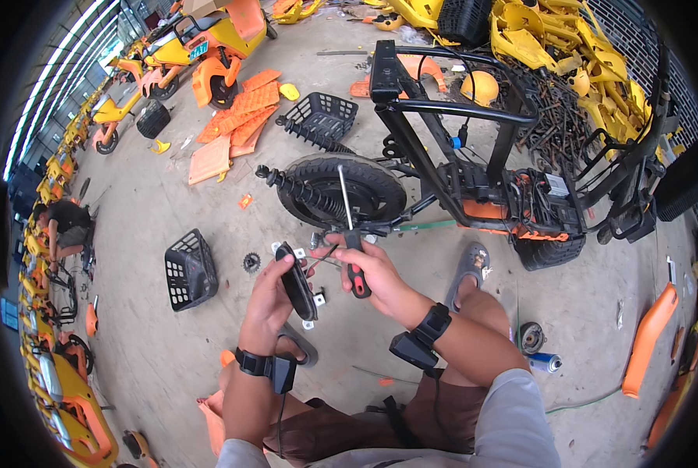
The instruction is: The person holds a plastic motorcycle component and uses a screwdriver to tighten or loosen screws on an internal metal bracket.
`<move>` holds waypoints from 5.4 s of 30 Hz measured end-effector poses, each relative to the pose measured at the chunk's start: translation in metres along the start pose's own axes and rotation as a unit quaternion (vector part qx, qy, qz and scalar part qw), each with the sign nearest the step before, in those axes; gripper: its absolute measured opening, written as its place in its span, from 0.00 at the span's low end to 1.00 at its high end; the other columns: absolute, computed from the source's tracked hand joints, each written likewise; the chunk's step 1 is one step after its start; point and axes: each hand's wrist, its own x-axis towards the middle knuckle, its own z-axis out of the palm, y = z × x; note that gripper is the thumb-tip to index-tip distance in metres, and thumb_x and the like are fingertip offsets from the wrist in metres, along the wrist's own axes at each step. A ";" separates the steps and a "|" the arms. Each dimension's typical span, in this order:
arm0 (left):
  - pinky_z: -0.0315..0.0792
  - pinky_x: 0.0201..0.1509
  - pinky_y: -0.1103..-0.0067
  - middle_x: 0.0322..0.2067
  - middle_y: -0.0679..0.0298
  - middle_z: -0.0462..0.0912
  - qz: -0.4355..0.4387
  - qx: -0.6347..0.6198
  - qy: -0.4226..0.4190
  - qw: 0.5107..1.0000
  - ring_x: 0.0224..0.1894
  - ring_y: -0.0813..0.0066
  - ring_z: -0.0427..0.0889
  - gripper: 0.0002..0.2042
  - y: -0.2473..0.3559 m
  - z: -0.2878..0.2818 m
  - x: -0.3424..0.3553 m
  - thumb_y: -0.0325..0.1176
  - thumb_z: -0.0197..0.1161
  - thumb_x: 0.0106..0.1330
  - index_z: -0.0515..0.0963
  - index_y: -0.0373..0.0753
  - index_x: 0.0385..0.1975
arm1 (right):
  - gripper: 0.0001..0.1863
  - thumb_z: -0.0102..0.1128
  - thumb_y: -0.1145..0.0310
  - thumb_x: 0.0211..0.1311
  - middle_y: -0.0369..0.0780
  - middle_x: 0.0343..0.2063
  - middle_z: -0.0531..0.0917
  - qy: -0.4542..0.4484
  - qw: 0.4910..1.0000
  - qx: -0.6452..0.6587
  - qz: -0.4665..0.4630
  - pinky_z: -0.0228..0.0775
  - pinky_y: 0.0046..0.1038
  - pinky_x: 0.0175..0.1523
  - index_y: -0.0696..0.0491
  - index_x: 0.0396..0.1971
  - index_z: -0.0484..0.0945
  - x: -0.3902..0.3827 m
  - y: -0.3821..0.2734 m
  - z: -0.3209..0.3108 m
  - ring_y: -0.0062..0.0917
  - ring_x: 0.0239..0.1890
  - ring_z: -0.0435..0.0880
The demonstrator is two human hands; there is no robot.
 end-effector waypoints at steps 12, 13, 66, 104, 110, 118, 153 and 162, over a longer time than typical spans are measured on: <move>0.74 0.46 0.67 0.37 0.62 0.77 -0.126 0.008 0.036 0.991 0.42 0.69 0.79 0.10 -0.037 -0.001 0.006 0.33 0.60 0.63 0.72 0.39 0.42 | 0.22 0.52 0.73 0.66 0.39 0.28 0.83 0.061 0.978 -0.139 -0.144 0.61 0.14 0.19 0.55 0.60 0.65 0.000 0.011 -0.008 0.14 0.20 0.77; 0.73 0.44 0.69 0.37 0.62 0.77 -0.141 -0.003 0.043 0.989 0.41 0.69 0.78 0.10 -0.046 -0.009 0.009 0.34 0.60 0.63 0.72 0.40 0.41 | 0.22 0.52 0.74 0.66 0.39 0.28 0.83 0.061 0.977 -0.145 -0.143 0.63 0.15 0.20 0.55 0.60 0.65 0.000 0.008 -0.006 0.15 0.21 0.78; 0.77 0.52 0.59 0.50 0.47 0.77 0.034 -0.170 -0.099 0.980 0.48 0.52 0.80 0.23 -0.006 -0.006 -0.005 0.36 0.44 0.63 0.65 0.32 0.56 | 0.20 0.49 0.61 0.70 0.41 0.26 0.83 0.060 0.980 -0.187 -0.023 0.63 0.17 0.18 0.55 0.55 0.71 0.003 -0.002 -0.017 0.16 0.13 0.74; 0.73 0.43 0.76 0.33 0.63 0.77 0.215 -0.032 0.051 0.975 0.38 0.73 0.79 0.30 0.009 -0.038 -0.005 0.59 0.33 0.75 0.67 0.37 0.56 | 0.20 0.67 0.64 0.54 0.37 0.20 0.76 -0.063 0.591 -0.732 -0.334 0.70 0.31 0.26 0.44 0.50 0.81 -0.034 0.013 0.027 0.32 0.20 0.77; 0.77 0.44 0.71 0.33 0.61 0.77 0.221 -0.004 0.037 0.975 0.36 0.69 0.80 0.28 0.005 -0.036 -0.003 0.58 0.34 0.75 0.68 0.38 0.52 | 0.19 0.66 0.63 0.56 0.40 0.19 0.79 -0.070 0.666 -0.689 -0.278 0.71 0.30 0.28 0.47 0.50 0.81 -0.032 0.016 0.021 0.36 0.23 0.79; 0.75 0.44 0.72 0.32 0.61 0.76 0.244 0.057 0.058 0.966 0.38 0.71 0.78 0.29 -0.004 -0.033 0.001 0.57 0.34 0.75 0.66 0.34 0.55 | 0.19 0.61 0.61 0.66 0.33 0.15 0.73 -0.128 0.909 -0.352 0.184 0.63 0.19 0.21 0.54 0.53 0.78 -0.021 -0.002 0.013 0.12 0.17 0.71; 0.77 0.48 0.59 0.36 0.58 0.79 0.043 -0.104 0.030 0.993 0.40 0.63 0.79 0.19 0.000 -0.019 0.001 0.51 0.58 0.68 0.73 0.40 0.44 | 0.17 0.64 0.69 0.62 0.34 0.28 0.77 0.017 0.958 -0.282 -0.055 0.65 0.17 0.21 0.58 0.48 0.72 -0.010 0.015 0.005 0.12 0.18 0.73; 0.72 0.26 0.79 0.21 0.69 0.75 0.095 -0.028 0.137 0.986 0.23 0.76 0.76 0.22 0.012 -0.032 -0.003 0.60 0.55 0.66 0.77 0.45 0.30 | 0.19 0.63 0.65 0.60 0.35 0.26 0.79 0.014 0.939 -0.343 -0.016 0.66 0.21 0.20 0.57 0.49 0.76 -0.011 0.002 -0.011 0.15 0.15 0.74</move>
